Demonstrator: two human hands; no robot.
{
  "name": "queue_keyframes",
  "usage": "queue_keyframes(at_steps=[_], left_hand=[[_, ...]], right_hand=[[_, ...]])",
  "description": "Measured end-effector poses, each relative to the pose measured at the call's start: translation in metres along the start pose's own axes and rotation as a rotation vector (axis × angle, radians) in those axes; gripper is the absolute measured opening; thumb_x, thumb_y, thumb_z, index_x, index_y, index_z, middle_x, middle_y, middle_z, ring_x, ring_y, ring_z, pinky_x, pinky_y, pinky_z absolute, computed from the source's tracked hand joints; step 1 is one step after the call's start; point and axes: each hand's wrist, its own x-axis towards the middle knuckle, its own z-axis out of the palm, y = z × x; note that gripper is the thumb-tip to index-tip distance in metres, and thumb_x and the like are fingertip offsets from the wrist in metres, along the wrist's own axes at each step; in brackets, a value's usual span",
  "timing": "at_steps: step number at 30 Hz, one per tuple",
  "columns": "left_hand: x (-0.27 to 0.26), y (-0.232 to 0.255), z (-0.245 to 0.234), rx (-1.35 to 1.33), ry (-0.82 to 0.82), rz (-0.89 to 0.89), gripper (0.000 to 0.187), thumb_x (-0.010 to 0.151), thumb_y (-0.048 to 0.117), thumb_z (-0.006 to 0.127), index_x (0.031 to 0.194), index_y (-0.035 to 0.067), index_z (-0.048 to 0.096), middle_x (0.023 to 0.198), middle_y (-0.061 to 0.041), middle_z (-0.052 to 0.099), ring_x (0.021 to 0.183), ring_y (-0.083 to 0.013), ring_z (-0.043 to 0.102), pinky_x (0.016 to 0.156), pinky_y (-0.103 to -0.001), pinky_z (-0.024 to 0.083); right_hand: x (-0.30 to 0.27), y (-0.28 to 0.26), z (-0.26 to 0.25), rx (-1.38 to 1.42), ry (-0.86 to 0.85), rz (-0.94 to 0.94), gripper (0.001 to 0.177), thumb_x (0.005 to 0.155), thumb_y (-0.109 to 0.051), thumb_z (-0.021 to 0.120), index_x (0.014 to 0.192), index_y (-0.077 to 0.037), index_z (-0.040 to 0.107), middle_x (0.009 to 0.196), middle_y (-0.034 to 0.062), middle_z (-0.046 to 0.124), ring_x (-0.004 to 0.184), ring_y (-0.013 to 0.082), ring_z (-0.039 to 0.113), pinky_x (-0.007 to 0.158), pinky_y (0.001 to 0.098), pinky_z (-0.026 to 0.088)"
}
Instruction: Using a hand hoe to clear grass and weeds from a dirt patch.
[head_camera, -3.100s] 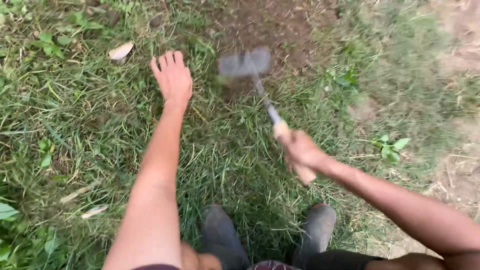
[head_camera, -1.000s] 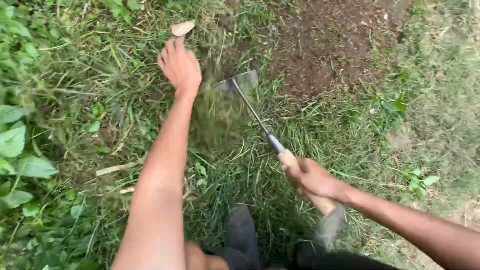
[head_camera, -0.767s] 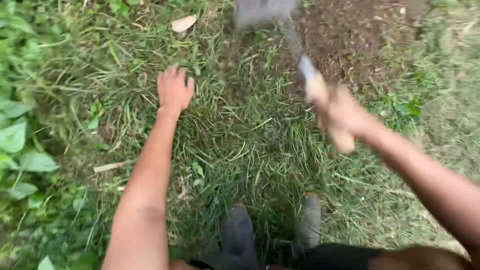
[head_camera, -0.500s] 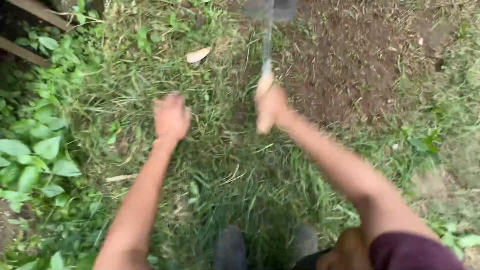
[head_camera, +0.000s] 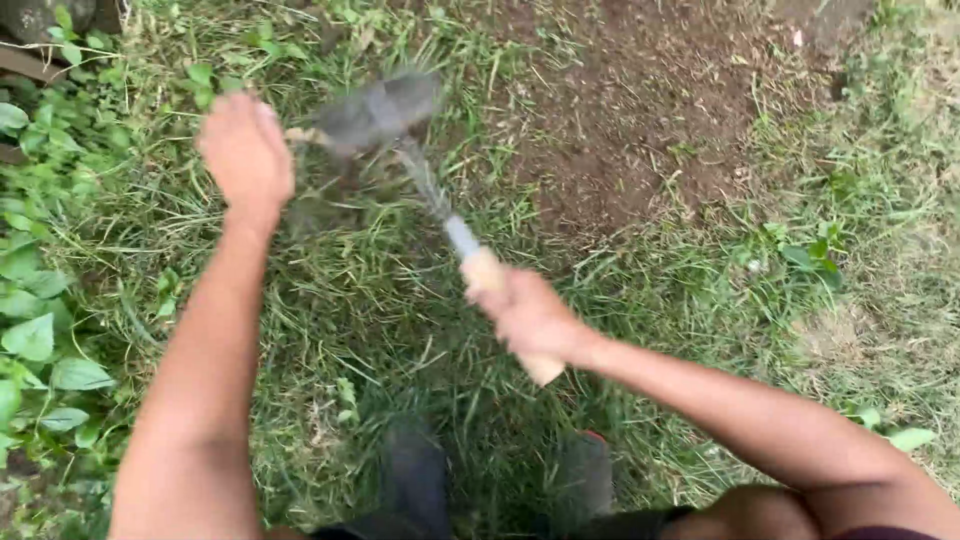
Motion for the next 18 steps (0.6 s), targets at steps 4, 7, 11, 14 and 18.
queue_keyframes(at_steps=[4,7,11,14,18], left_hand=[[-0.064,-0.018,0.066,-0.109,-0.376,-0.005,0.038,0.102,0.028,0.052,0.129,0.002,0.060,0.126,-0.023,0.062,0.114,-0.0443,0.059,0.099,-0.059,0.046],[-0.075,-0.016,0.080,0.036,-0.700,0.123,0.049,0.098,0.039,0.051,0.132,0.004,0.056,0.131,-0.024,0.056,0.118,-0.0427,0.056,0.098,-0.062,0.044],[-0.081,-0.002,0.065,0.120,-0.610,0.114,0.046,0.098,0.041,0.052,0.132,0.010,0.060,0.131,-0.017,0.058,0.122,-0.0378,0.055,0.101,-0.059,0.044],[-0.076,0.002,0.083,0.138,-0.553,0.106,0.047,0.095,0.040,0.054,0.132,0.013,0.061,0.129,-0.014,0.058,0.121,-0.0364,0.053,0.102,-0.059,0.042],[-0.085,-0.002,0.088,0.155,-0.550,0.097,0.047,0.095,0.039,0.054,0.133,0.012,0.062,0.128,-0.014,0.057,0.123,-0.0356,0.052,0.102,-0.058,0.041]], right_hand=[[0.061,-0.026,-0.056,-0.092,0.271,-0.152,0.022,0.101,-0.017,0.058,0.114,0.000,0.060,0.072,0.0055,0.068,0.050,0.0154,0.065,0.041,0.0329,0.058],[0.142,-0.026,-0.089,0.063,0.460,-0.482,0.022,0.109,-0.021,0.052,0.109,0.001,0.055,0.073,0.0048,0.062,0.051,0.0142,0.061,0.041,0.0329,0.054],[0.164,0.009,-0.060,-0.164,0.443,-0.400,0.028,0.109,-0.023,0.049,0.102,0.001,0.062,0.077,0.0073,0.067,0.055,0.0157,0.065,0.047,0.0329,0.059],[0.112,-0.029,-0.061,-0.184,0.342,-0.126,0.029,0.106,-0.030,0.048,0.106,-0.003,0.060,0.075,0.0086,0.066,0.054,0.0177,0.063,0.048,0.0350,0.058],[0.133,-0.052,-0.090,0.020,0.465,-0.094,0.033,0.108,-0.032,0.049,0.115,-0.001,0.058,0.078,0.0081,0.064,0.056,0.0178,0.062,0.051,0.0360,0.059]])
